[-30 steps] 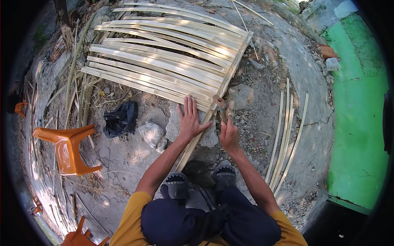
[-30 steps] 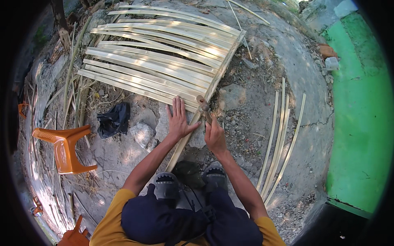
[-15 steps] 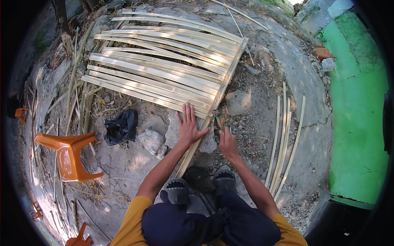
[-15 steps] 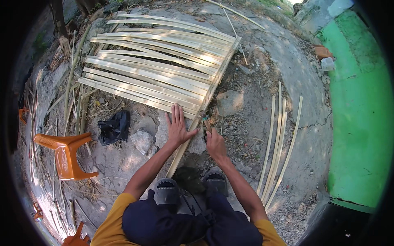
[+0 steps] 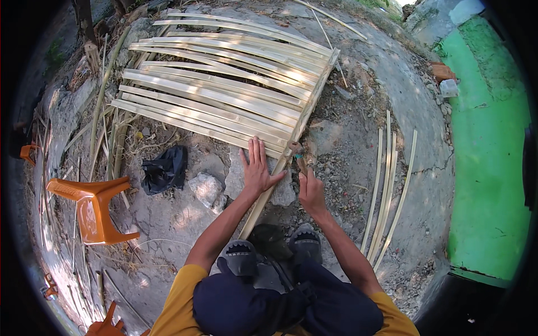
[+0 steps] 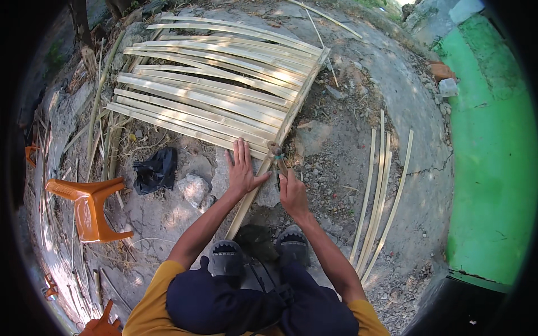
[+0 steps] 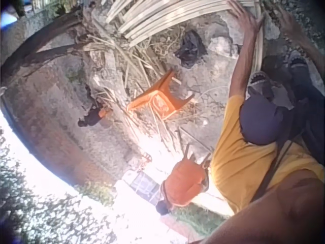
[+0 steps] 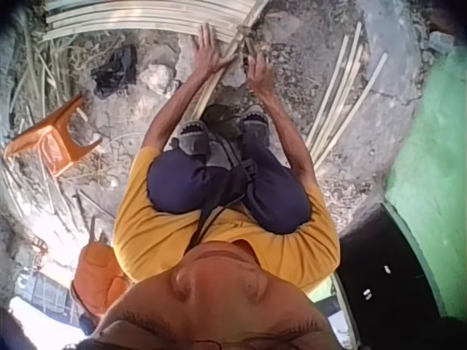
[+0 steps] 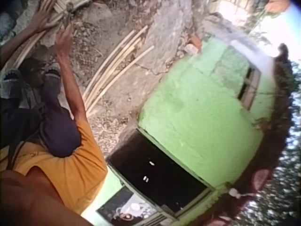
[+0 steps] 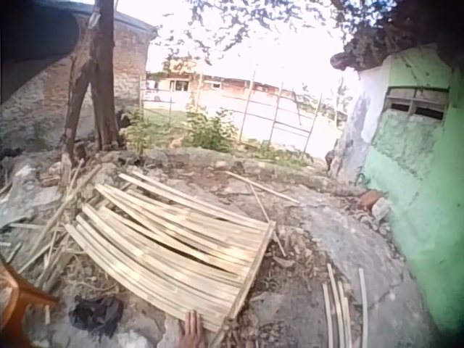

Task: The person hammers a nail into a horizontal bamboo strip to secure it to a vertical bamboo frame, then picks up another bamboo strip and hammers a nail into it to continue building a panel.

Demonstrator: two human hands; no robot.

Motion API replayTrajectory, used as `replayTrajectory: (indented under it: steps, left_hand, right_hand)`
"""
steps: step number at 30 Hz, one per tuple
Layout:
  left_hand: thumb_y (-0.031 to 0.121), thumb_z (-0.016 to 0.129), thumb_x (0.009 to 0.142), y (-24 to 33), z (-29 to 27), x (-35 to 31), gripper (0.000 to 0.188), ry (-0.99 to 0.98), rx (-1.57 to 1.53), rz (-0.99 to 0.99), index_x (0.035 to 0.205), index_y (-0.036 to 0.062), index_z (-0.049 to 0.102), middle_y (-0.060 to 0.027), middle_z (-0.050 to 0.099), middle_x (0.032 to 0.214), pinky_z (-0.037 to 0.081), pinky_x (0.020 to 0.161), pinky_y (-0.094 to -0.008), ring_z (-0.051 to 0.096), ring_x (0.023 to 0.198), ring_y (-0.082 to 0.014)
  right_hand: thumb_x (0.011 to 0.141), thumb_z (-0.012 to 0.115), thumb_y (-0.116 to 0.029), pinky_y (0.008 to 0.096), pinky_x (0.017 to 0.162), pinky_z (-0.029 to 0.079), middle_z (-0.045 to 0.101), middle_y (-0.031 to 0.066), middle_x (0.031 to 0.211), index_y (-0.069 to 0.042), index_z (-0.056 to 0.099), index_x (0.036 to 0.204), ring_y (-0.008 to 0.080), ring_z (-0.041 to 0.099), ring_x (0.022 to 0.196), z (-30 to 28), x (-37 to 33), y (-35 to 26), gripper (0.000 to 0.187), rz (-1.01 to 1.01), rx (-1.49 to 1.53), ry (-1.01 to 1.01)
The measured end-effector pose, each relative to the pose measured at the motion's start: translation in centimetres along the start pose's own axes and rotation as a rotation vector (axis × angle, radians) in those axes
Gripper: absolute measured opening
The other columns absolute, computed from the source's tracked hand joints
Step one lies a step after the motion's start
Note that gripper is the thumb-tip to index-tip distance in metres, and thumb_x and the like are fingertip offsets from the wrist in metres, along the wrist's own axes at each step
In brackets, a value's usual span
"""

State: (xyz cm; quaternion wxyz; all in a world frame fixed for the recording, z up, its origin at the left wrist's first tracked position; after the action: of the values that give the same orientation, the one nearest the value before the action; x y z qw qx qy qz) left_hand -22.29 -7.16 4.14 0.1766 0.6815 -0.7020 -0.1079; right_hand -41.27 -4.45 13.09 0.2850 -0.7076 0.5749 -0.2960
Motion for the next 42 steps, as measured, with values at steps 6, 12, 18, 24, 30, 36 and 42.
replayTrajectory:
  steps: [6,12,18,24,30,36,42]
  left_hand:
    - [0.081,0.063,0.075,0.8,0.6,0.2,0.136,-0.010,0.011,0.029,0.160,-0.0098,0.009,-0.0280,0.004,0.170,0.003,0.122,-0.0677,-0.001,0.159,-0.0402]
    - [0.085,0.065,0.071,-0.2,-0.7,0.7,0.144,-0.172,0.049,0.037,0.161,-0.0089,0.003,-0.0282,-0.001,0.170,0.004,0.121,-0.0679,-0.004,0.159,-0.0413]
    - [0.072,0.080,0.070,-1.5,-5.1,0.7,0.130,-0.425,0.196,0.142,0.154,-0.0097,0.024,-0.0346,0.029,0.160,0.036,0.116,-0.0578,0.033,0.148,-0.0470]
    - [0.066,0.075,0.079,-2.4,-6.5,0.0,0.086,-0.800,0.075,0.059,0.122,-0.0059,0.057,-0.0305,0.066,0.115,0.052,0.096,-0.0476,0.064,0.111,-0.0437]
    - [0.058,0.078,0.080,0.1,-2.6,-3.5,0.079,-0.647,-0.105,-0.184,0.119,-0.0072,0.056,-0.0300,0.066,0.113,0.051,0.094,-0.0510,0.064,0.110,-0.0456]
    - [0.038,0.069,0.094,3.5,-0.2,-9.8,0.050,-0.049,-0.336,-0.276,0.121,-0.0004,0.054,-0.0267,0.066,0.110,0.052,0.088,-0.0536,0.064,0.103,-0.0472]
    - [0.024,0.061,0.100,3.8,1.7,-10.3,0.030,0.092,-0.353,-0.354,0.119,0.0025,0.055,-0.0244,0.066,0.108,0.051,0.080,-0.0548,0.064,0.095,-0.0466]
  right_hand:
    - [0.106,0.050,-0.026,0.0574,0.058,0.045,0.060,0.0286,0.066,0.001,0.053,0.101,0.0519,0.062,0.068,1.4,-1.7,3.4,0.027,0.060,-0.125,-0.130]
    - [0.104,0.055,-0.028,0.0539,0.060,0.046,0.062,0.0266,0.068,0.002,0.057,0.093,0.0474,0.066,0.070,0.0,-3.3,3.5,0.033,0.266,0.094,0.092]
    - [0.097,0.065,-0.029,0.0496,0.061,0.049,0.065,0.0205,0.069,0.002,0.061,0.093,0.0407,0.067,0.067,-2.1,-3.5,7.6,0.032,0.297,0.166,0.144]
    - [0.090,0.076,-0.033,0.0441,0.065,0.053,0.069,0.0146,0.073,-0.002,0.062,0.089,0.0339,0.068,0.066,-0.1,-0.1,10.6,0.034,0.267,0.196,0.251]
    - [0.088,0.079,-0.036,0.0456,0.069,0.053,0.068,0.0132,0.078,-0.003,0.062,0.087,0.0305,0.070,0.075,2.7,7.1,11.8,0.038,0.518,0.408,0.198]
    - [0.087,0.081,-0.034,0.0434,0.065,0.050,0.060,0.0061,0.072,-0.004,0.057,0.094,0.0240,0.061,0.067,6.1,11.0,10.8,0.039,0.613,0.463,0.142]
    - [0.084,0.086,-0.020,0.0385,0.063,0.050,0.057,0.0008,0.072,-0.006,0.053,0.101,0.0167,0.058,0.063,6.8,12.0,10.5,0.040,0.687,0.549,0.112]
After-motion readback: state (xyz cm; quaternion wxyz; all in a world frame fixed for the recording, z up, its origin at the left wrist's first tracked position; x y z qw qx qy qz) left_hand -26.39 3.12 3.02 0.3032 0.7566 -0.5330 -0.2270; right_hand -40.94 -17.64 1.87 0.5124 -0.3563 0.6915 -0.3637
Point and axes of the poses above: each hand's wrist, its own x-axis towards the middle knuckle, its own z-axis out of the palm, y = z × x, the point moved 1 cm from there along x, towards the middle knuckle
